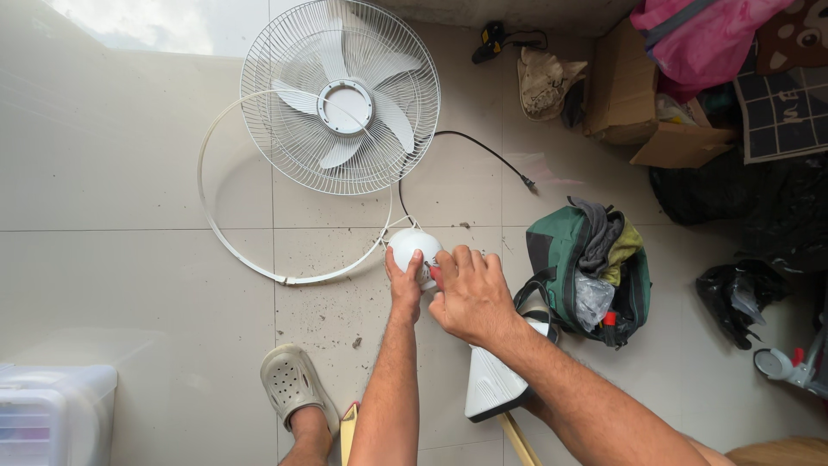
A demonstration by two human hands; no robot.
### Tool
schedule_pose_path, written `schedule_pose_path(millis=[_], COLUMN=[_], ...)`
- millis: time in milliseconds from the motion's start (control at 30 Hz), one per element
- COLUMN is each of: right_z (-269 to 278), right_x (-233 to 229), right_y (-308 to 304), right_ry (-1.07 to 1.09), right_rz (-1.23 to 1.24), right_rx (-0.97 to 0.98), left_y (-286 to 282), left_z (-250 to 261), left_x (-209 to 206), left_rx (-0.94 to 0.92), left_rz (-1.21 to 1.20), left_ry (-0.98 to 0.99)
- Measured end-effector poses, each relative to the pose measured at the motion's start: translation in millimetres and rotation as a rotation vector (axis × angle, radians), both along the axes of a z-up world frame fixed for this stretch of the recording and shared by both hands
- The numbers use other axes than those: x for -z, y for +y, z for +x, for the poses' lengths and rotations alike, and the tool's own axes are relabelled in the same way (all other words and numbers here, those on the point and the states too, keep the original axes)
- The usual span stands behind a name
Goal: The person uses a red screwdriver to unscrew and remove the back cover of a white fan motor housing. They then attempt to reattach the cover, repeatedly adjusting its position and using the screwdriver to tighten the screw.
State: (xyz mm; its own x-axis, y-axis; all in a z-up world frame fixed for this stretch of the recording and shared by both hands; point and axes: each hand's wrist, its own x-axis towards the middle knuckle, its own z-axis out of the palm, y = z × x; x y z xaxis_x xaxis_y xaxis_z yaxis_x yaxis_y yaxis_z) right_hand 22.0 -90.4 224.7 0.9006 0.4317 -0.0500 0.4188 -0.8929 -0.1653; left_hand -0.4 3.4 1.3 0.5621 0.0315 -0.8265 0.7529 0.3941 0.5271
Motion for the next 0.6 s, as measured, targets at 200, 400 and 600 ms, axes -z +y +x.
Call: schedule_pose_path(millis=[200, 400, 600], right_z=[0.8, 3.4, -1.9], right_x=[5.4, -15.6, -16.6], right_y=[-1.4, -5.0, -8.0], right_ry=[0.194, 0.059, 0.181], right_rz=[-0.108, 0.123, 0.156], right_rx=[0.048, -0.062, -0.078], left_y=[0.0, 5.0, 6.1], left_z=[-0.5, -2.2, -0.8], left_x=[3.1, 1.2, 2.1], left_rx=[-0.01, 0.012, -0.071], left_rz=[0.011, -0.002, -0.067], left_ry=[0.004, 0.045, 0.031])
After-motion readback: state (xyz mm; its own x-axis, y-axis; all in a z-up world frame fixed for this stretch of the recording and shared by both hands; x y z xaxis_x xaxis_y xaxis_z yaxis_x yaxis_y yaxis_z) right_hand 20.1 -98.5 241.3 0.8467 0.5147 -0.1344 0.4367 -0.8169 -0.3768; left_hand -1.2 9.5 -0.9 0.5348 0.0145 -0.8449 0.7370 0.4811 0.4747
